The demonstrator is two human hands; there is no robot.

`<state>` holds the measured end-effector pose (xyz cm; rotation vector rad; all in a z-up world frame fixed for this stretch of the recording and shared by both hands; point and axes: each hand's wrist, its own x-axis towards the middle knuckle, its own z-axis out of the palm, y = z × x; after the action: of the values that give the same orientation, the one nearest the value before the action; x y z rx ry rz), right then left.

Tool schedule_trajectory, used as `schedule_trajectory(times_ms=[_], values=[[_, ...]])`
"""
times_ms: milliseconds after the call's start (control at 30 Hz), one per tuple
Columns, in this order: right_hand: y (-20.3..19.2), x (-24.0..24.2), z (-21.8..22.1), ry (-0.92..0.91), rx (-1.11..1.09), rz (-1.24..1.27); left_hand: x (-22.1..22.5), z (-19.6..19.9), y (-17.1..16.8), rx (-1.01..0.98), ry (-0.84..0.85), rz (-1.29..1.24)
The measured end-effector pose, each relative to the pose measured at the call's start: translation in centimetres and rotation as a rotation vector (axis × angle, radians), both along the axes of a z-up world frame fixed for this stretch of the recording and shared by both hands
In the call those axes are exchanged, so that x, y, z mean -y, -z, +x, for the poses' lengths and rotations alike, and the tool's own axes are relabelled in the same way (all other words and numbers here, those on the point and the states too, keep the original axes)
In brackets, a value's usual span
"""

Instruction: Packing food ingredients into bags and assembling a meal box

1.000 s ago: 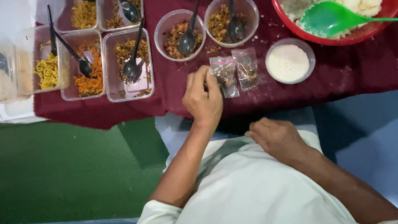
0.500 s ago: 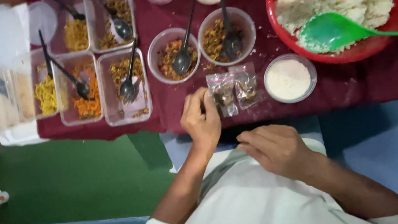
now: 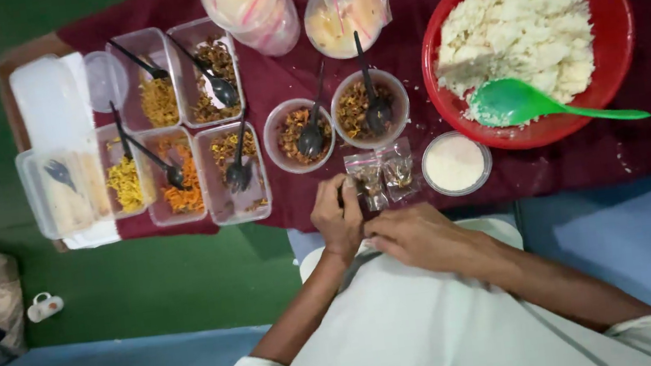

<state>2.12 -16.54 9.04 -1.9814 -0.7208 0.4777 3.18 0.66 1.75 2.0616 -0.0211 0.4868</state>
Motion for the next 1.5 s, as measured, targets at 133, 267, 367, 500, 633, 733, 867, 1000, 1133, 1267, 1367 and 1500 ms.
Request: schedule_trajectory(times_ms=[133,267,367,500,633,733,867,1000,1133,1267,1367,1500], values=[[-0.8,-0.1,0.2,-0.001,-0.200,-0.163,-1.3,0.3,0.3,-0.103,0.026,-0.047],[-0.4,0.7,-0.9,0.037,-0.204,-0.411,-2.0,1.0,-0.8,-0.365,0.005,-0.246],[-1.1,1.7,-1.2,0.062,-0.223,-0.487,-2.4,1.6,-2.6,-0.586,-0.030,-0.339],[-3.7,2.1,-0.4,0.171,-0.352,-0.449,-2.5,1.7,-5.2,-0.840,0.053,-0.063],[-2.9,1.7,-0.4,0.198,-0.337,-0.495,-2.6,0.6,-4.4,-0.838,0.030,0.047],[-0.8,1.1,-0.1,0.206,-0.314,-0.526,-2.8,1.0,-4.8,-0.917,0.041,0.045],[-1.4,-0.5,0.4,0.251,-0.363,-0.590,-2.1,1.8,-4.4,-0.962,0.032,0.139],[-1.7,-1.5,0.9,0.319,-0.404,-0.602,-1.3,2.5,-2.8,-0.928,0.002,0.205],[1.2,-1.9,0.7,0.293,-0.408,-0.656,-0.7,3.4,0.9,-0.920,0.012,0.206],[0.1,-2.4,0.7,0.274,-0.437,-0.690,-0.2,3.9,0.1,-0.944,-0.012,0.212],[-1.5,-2.1,0.7,0.327,-0.452,-0.687,0.6,3.5,-1.3,-0.921,-0.048,0.190],[0.2,-1.6,0.7,0.365,-0.466,-0.803,1.1,3.1,-3.2,-0.929,-0.044,0.193]])
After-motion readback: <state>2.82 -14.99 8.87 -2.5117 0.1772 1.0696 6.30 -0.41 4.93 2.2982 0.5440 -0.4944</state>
